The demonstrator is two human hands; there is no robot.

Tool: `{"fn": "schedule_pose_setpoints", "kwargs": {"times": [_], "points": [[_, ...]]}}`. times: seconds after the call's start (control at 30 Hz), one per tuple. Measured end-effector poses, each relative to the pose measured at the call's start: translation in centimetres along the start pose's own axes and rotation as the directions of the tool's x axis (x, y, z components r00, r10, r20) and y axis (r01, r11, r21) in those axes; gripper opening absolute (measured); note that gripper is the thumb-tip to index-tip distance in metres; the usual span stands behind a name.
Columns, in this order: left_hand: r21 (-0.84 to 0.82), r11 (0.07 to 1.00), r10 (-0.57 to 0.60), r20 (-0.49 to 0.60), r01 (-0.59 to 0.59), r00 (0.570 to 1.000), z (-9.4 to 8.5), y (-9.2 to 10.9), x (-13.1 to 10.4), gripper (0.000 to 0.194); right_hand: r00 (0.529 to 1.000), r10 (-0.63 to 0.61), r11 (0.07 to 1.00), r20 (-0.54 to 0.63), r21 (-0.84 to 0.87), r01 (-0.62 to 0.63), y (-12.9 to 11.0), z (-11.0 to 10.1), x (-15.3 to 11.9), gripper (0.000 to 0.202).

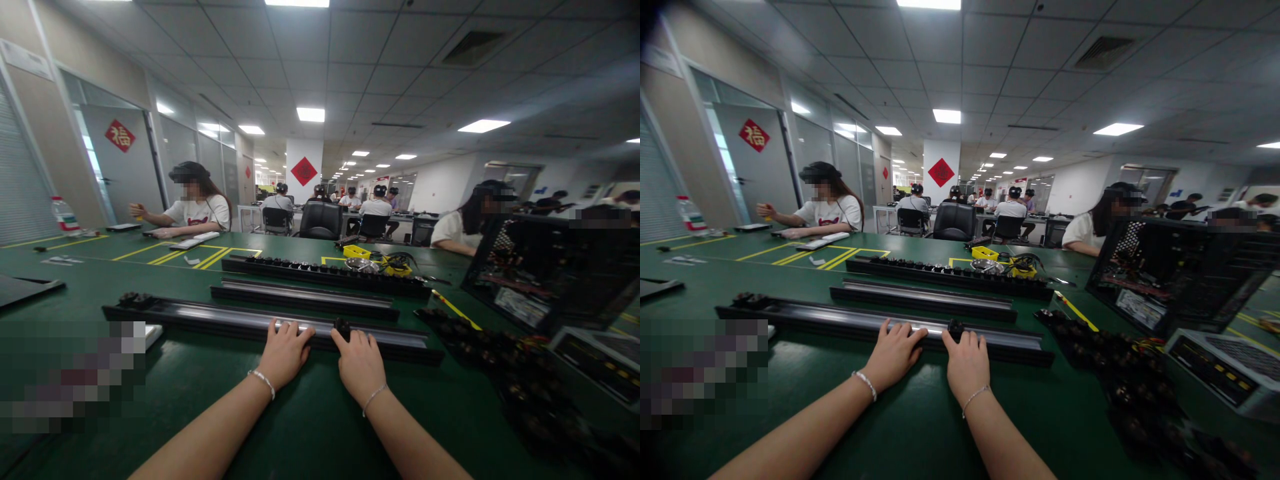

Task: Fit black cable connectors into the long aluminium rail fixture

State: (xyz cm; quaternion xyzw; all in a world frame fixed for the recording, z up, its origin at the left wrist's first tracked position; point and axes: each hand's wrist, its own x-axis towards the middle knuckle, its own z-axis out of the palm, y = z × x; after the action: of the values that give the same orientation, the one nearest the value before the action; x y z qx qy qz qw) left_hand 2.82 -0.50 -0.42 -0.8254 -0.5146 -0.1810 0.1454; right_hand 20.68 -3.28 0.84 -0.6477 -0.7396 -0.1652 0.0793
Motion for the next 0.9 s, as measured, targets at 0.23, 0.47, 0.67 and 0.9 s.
{"fn": "schedule_pose_setpoints", "kwargs": {"times": [0.23,0.47,0.67,0.9], "points": [[-0.003,1.0,-0.002,0.007,0.002,1.0,-0.2,0.07,-0.04,0.033,1.0,0.007,1.0,0.022,0.003,-0.007,0.04,-0.61,-0.02,0.048],[-0.001,1.0,-0.004,0.009,0.004,1.0,-0.34,0.15,-0.05,0.033,0.999,0.017,1.0,0.04,-0.001,-0.017,0.17,-1.02,-0.01,0.048],[0.012,1.0,0.001,-0.004,-0.001,1.0,-0.19,0.11,-0.08,0.034,1.0,0.017,1.0,0.024,0.0,-0.017,0.26,-0.87,0.04,0.048],[0.01,1.0,-0.007,0.005,0.007,1.0,-0.21,0.13,-0.08,0.034,0.997,0.029,1.0,0.069,0.003,-0.03,0.28,-1.02,0.13,0.048]]}}
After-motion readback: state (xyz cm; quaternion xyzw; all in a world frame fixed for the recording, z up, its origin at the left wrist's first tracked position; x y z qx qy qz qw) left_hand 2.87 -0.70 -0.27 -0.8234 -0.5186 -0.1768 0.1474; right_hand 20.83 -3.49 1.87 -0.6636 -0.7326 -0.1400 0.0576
